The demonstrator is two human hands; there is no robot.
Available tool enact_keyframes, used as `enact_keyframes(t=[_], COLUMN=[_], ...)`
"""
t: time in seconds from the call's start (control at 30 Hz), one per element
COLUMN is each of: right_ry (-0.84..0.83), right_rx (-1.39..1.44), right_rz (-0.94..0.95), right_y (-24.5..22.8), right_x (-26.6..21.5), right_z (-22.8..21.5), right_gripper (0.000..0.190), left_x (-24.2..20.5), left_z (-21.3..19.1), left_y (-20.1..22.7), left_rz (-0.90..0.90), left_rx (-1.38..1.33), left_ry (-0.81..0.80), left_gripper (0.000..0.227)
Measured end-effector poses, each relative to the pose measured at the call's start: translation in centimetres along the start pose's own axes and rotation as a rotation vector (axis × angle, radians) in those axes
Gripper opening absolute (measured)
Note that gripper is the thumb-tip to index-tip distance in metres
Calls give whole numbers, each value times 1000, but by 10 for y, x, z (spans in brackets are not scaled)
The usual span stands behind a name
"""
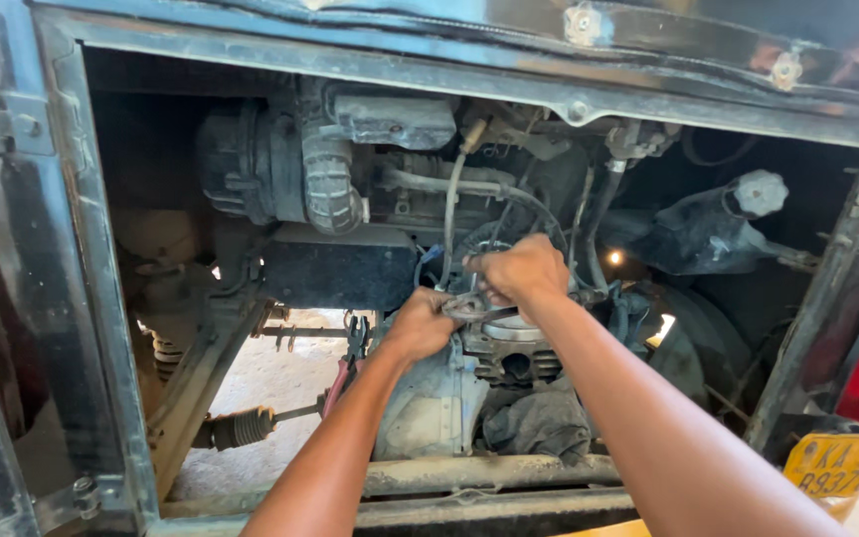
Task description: The person uses a wrench to tighten a bolt on a vehicle engine component located in the rear compartment. They then switch to using pliers to adjust a hose or cable connected to the same area. The task involves precise manipulation of tools within a confined mechanical space.
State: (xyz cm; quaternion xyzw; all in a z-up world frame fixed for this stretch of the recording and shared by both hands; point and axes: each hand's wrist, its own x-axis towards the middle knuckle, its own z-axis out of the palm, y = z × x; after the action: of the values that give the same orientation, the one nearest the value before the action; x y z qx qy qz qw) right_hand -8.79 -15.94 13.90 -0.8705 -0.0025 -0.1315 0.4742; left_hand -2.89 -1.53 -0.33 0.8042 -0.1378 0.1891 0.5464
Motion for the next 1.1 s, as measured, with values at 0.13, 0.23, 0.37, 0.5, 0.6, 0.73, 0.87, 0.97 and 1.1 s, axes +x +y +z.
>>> enact_keyframes(t=[0.13,0.23,0.37,0.5,0.6,0.73,0.87,0.97,1.1], right_ry=[-40,-60,36,-171,-187,-223,-189,-189,-276], right_rx=[-34,4,-449,-549,-511,-393,-299,-191,-49], right_rz=[43,47,-394,-593,-845,-821,-675,-615,-335], right_y=[-1,4,17,23,23,27,31,31,30], right_x=[5,19,41,40,40,39,34,27,23], right_z=[0,5,16,17,9,5,6,1,-5], right_gripper=[36,30,39,26,29,22,20,20,20], left_x=[1,-1,-5,-2,1,-7,-11,-13,-13], left_z=[2,2,-1,-6,-4,-2,-2,0,1], left_y=[0,4,9,7,3,8,20,22,21], left_rz=[-23,-40,-92,-42,16,-19,-67,-39,-26], left_rx=[-10,-46,-185,-187,-230,-229,-190,-210,-175], left_ry=[-9,-18,-56,-2,-34,-8,3,22,46], left_gripper=[25,23,26,25,24,23,15,14,16])
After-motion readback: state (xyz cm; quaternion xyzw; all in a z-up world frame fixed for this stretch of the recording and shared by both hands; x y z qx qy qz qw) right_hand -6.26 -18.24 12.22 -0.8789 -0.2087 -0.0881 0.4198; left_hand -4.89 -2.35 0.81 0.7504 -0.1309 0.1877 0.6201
